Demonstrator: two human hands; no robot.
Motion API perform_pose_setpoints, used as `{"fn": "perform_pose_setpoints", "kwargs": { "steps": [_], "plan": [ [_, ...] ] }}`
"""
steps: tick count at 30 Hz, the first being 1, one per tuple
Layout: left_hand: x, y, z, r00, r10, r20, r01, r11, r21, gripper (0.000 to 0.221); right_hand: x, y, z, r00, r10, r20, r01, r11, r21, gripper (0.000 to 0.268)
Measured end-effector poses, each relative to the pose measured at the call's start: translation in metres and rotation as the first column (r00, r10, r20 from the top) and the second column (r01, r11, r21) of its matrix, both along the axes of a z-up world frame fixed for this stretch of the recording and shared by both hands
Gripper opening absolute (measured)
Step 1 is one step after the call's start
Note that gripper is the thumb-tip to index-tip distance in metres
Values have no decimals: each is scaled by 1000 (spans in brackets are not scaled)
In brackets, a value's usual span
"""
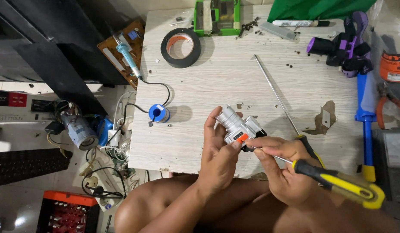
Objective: Disassembling a flashlight using a screwdriver to remove screws and internal components.
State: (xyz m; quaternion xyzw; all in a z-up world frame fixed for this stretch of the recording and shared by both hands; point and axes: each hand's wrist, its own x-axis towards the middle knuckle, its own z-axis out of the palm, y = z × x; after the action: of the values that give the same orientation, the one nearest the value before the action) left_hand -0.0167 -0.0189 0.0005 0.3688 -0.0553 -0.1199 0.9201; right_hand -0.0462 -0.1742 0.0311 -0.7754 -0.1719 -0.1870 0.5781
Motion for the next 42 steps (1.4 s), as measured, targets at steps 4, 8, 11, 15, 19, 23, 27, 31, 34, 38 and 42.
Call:
{"fn": "perform_pose_setpoints", "kwargs": {
  "steps": [4, 8, 11, 15, 19, 23, 27, 31, 34, 38, 42],
  "plan": [
    [0, 0, 4, 1000, -9, 15, 8, 999, 43, 86, 0, 0, 2, 999, 0, -43, 2, 1000, 24, 25],
    [1, 0, 5, 1000, -21, 23, 19, 998, 65, 86, 0, 3, -2, 1000, -8, -10, 9, 997, 74, 28],
    [1, 1, 7, 1000, -8, 30, 6, 999, 47, 85, -5, -2, -7, 998, 53, -29, -50, 992, 114, 33],
    [3, 3, 5, 1000, 27, 7, -27, 999, 32, 86, -9, -4, -15, 997, 69, -21, -64, 985, 161, 34],
    [3, 5, 6, 1000, 21, 11, -21, 998, 60, 85, -11, -1, -19, 998, 56, -11, -53, 977, 205, 32],
    [3, 6, 11, 999, 23, 40, -28, 990, 141, 84, -9, -2, -21, 999, 14, 44, -22, 980, 197, 32],
    [4, 7, 8, 999, 42, -4, -41, 991, 124, 83, -7, -4, -21, 998, -44, 36, 36, 978, 206, 31],
    [7, 8, -2, 985, 25, -170, -33, 998, -44, 77, -4, -7, -12, 997, -73, 10, 69, 965, 252, 27],
    [8, 8, -7, 974, 17, -227, -36, 996, -77, 79, 1, -5, -11, 998, -55, -17, 58, 960, 273, 24],
    [9, 9, -11, 966, 8, -258, -51, 986, -161, 79, 6, -4, -14, 995, -43, -91, 68, 954, 293, 23],
    [8, 10, 3, 980, 8, -200, -31, 993, -111, 79, 11, -6, -16, 994, -47, -98, 73, 957, 280, 22]
  ]
}}
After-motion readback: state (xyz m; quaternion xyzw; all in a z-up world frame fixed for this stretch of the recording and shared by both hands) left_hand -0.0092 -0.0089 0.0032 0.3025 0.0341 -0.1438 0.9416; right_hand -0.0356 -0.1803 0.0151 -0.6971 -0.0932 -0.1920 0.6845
